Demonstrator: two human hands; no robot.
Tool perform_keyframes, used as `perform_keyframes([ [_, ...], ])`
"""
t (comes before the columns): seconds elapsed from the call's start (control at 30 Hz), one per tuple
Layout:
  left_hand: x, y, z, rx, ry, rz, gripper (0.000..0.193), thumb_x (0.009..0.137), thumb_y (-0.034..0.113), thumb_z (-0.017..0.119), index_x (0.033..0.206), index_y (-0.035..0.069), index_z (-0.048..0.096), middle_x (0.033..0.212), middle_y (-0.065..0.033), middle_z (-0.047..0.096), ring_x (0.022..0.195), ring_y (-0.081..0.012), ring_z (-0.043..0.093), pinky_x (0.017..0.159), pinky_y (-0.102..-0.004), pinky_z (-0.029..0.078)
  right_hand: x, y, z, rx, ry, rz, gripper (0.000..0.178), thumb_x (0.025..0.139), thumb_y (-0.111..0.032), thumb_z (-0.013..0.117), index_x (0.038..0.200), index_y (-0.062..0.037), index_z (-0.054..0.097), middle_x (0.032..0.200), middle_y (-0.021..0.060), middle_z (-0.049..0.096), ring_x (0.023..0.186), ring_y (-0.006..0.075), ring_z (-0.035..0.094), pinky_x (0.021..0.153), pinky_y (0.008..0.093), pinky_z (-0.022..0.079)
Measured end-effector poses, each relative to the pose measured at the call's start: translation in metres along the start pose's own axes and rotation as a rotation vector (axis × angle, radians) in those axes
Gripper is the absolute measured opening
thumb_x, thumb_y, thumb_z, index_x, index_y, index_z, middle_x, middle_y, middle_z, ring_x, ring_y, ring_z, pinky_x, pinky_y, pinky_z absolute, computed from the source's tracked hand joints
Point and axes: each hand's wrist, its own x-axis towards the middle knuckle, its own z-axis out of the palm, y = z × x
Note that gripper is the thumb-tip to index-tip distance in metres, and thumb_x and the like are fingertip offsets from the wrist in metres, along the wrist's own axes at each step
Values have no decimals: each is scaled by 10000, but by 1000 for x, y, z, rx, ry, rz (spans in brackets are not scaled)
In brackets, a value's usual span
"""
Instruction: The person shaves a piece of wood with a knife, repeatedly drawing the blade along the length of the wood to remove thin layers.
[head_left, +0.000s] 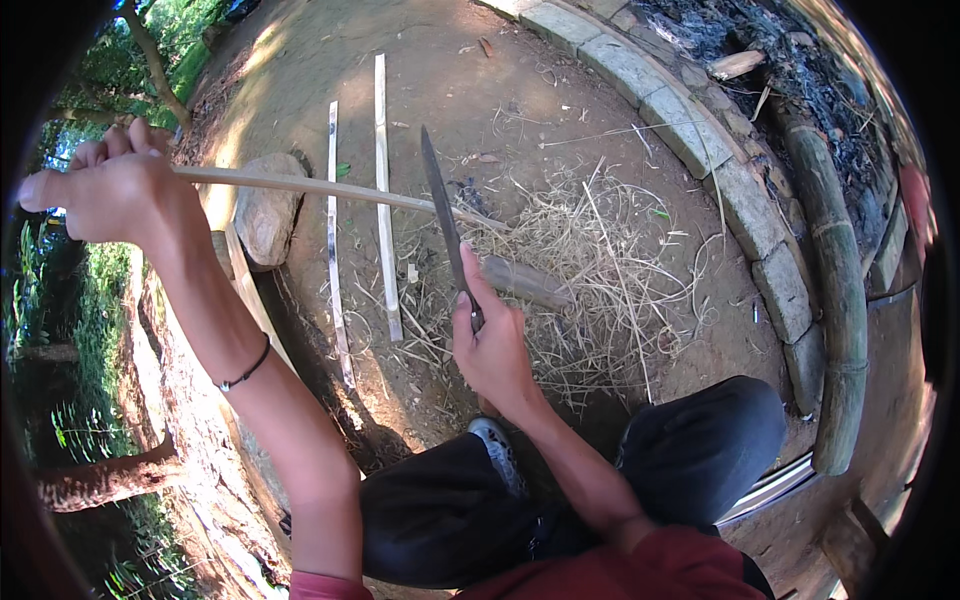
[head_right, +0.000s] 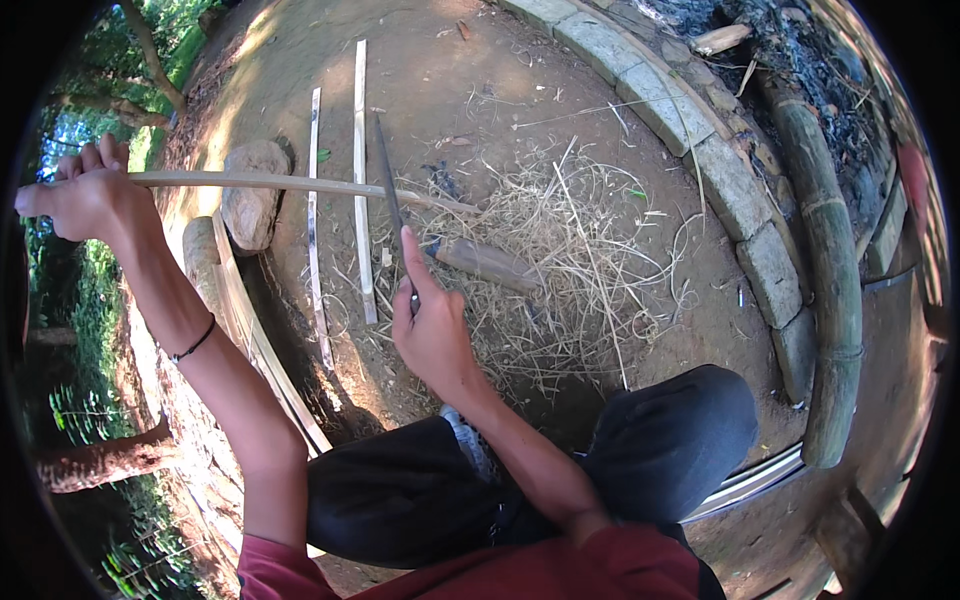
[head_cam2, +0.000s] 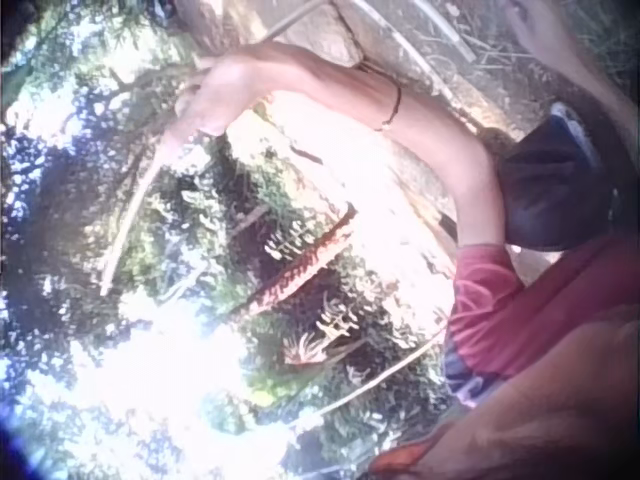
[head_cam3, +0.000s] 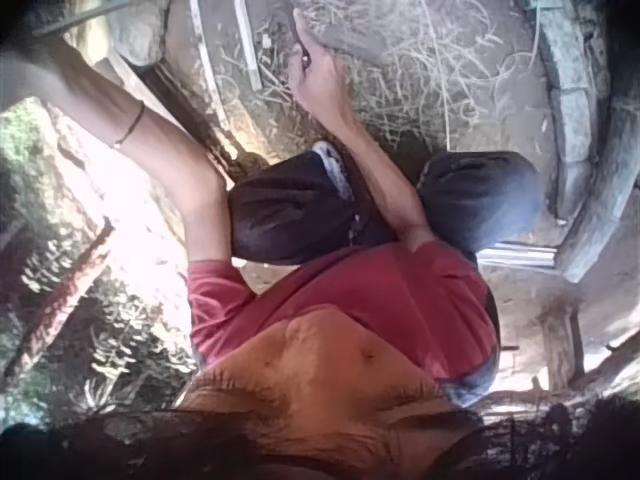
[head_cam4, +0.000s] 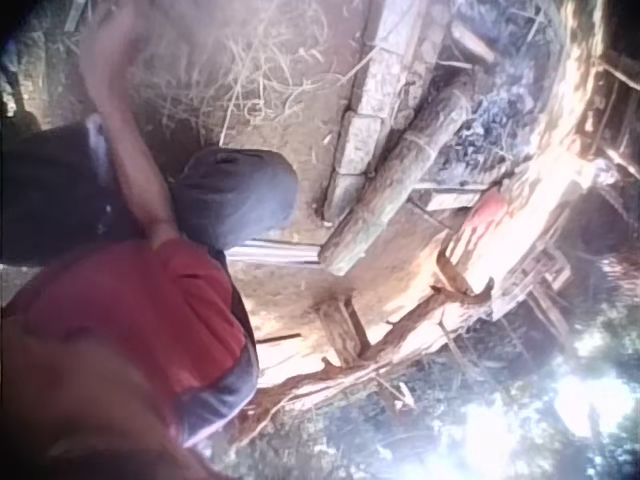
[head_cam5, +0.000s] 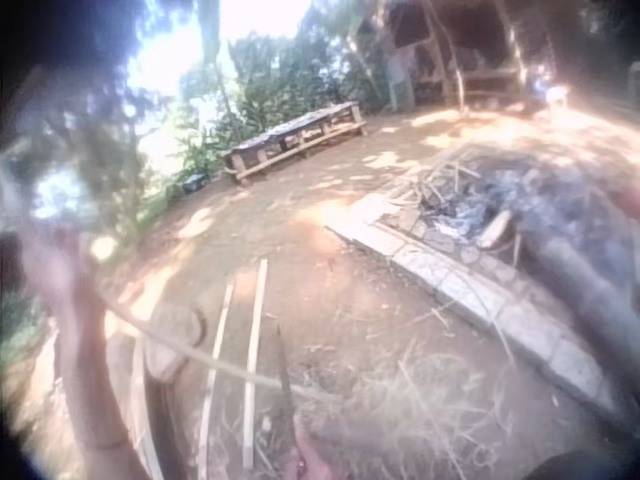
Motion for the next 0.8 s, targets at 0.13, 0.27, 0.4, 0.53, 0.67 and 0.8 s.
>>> perform_keyframes([
  [0.13, 22, -15, -14, 104, -52, 140, 251, 987, 240, 285, 811, 61, 298, 685, -103, 365, 595, -230, 411, 553, -359, 375, -10, -22, 2, 32, -51, -119, 650, 887, 63, 514, 1508, -37, 349, 588, 156, 569, 474, 193, 578, 493, 346, 461],
  [0.27, 44, -42, -26, 39, -130, 157, 71, 926, -11, 301, 967, -52, 343, 807, -200, 500, 725, -342, 596, 639, -414, 517, -5, 53, -2, -93, 22, 14, 634, 890, 53, 497, 1502, -21, 350, 576, 171, 575, 449, 229, 578, 484, 392, 466],
  [0.4, 76, -61, -52, -17, -208, 77, 106, 944, -40, 288, 1006, -61, 372, 916, -219, 534, 910, -352, 636, 869, -422, 549, 9, 35, -9, -43, 8, 21, 613, 904, 36, 484, 1500, -23, 355, 556, 171, 578, 443, 207, 588, 471, 353, 469],
  [0.53, 56, -56, -54, 392, -398, 226, 260, 986, -42, 269, 1204, -124, 385, 1332, -280, 468, 1287, -354, 495, 1131, -465, 414, 1, 3, -1, 42, 15, -55, 624, 912, 46, 501, 1509, -77, 366, 594, 150, 562, 453, 131, 503, 470, 295, 416],
  [0.67, 131, -80, -96, -113, -520, -16, 279, 1000, 185, 365, 1063, -80, 424, 1158, -245, 518, 1175, -398, 545, 1068, -522, 456, -3, 85, -3, -164, 19, 92, 690, 867, 73, 509, 1520, -21, 305, 553, 147, 576, 461, 208, 591, 472, 356, 461],
  [0.8, 0, -3, 12, 42, 200, -23, 568, 989, 538, 339, 810, 3, 405, 817, -169, 474, 782, -358, 589, 790, -501, 536, 10, 70, -5, -67, 102, 99, 655, 891, 38, 506, 1515, -21, 317, 541, 147, 566, 454, 207, 584, 469, 354, 450],
])
